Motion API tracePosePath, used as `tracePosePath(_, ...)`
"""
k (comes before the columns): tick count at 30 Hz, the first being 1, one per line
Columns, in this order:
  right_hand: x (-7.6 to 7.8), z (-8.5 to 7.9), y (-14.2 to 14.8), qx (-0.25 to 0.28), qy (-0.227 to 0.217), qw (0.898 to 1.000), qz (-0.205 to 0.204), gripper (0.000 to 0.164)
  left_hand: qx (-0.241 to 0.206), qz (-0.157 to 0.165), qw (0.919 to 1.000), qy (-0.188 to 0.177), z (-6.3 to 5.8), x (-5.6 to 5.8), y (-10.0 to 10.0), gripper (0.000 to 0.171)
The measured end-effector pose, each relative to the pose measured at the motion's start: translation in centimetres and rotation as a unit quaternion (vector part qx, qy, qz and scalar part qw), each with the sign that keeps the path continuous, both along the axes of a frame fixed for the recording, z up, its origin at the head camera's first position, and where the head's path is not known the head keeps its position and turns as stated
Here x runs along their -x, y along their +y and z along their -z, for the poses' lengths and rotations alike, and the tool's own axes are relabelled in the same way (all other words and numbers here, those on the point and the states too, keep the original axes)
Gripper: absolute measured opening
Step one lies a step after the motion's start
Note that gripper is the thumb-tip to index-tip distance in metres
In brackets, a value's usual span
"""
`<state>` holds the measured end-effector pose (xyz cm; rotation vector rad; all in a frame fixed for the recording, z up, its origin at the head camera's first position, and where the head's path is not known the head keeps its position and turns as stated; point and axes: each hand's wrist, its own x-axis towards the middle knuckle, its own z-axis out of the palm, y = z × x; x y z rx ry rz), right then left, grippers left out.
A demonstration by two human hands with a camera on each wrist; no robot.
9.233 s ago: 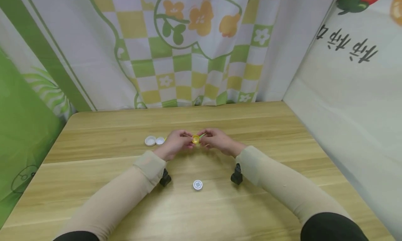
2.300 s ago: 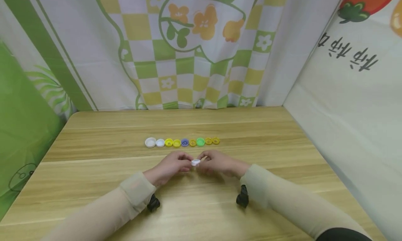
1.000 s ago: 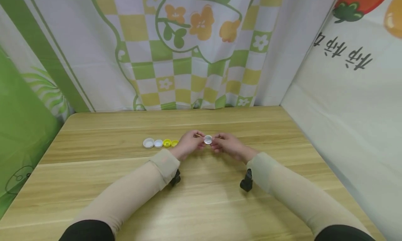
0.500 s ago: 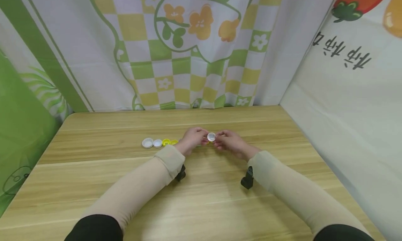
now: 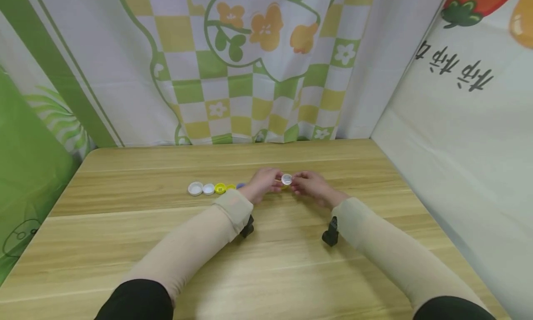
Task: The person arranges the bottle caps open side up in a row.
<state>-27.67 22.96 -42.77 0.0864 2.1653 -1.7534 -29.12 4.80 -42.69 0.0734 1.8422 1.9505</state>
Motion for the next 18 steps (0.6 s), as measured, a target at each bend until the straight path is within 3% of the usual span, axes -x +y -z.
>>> tracePosePath(12, 0.7, 0.4, 1.3, -0.029, 0.011, 0.999, 0.01, 0.026, 0.028, 0.021, 0.9993, 0.009, 0.2, 0.3, 1.7, 0.041)
tracePosePath(15, 0.8, 0.7, 1.4, -0.102, 0.049, 0.994, -0.004, 0.024, 0.027, 0.032, 0.999, 0.012, 0.3, 0.4, 2.0, 0.039)
tracePosePath(18, 0.8, 0.9, 1.5, -0.218, 0.114, 0.969, -0.029, 0.021, 0.034, 0.044, 0.9983, 0.014, 0.6, 0.4, 2.2, 0.037)
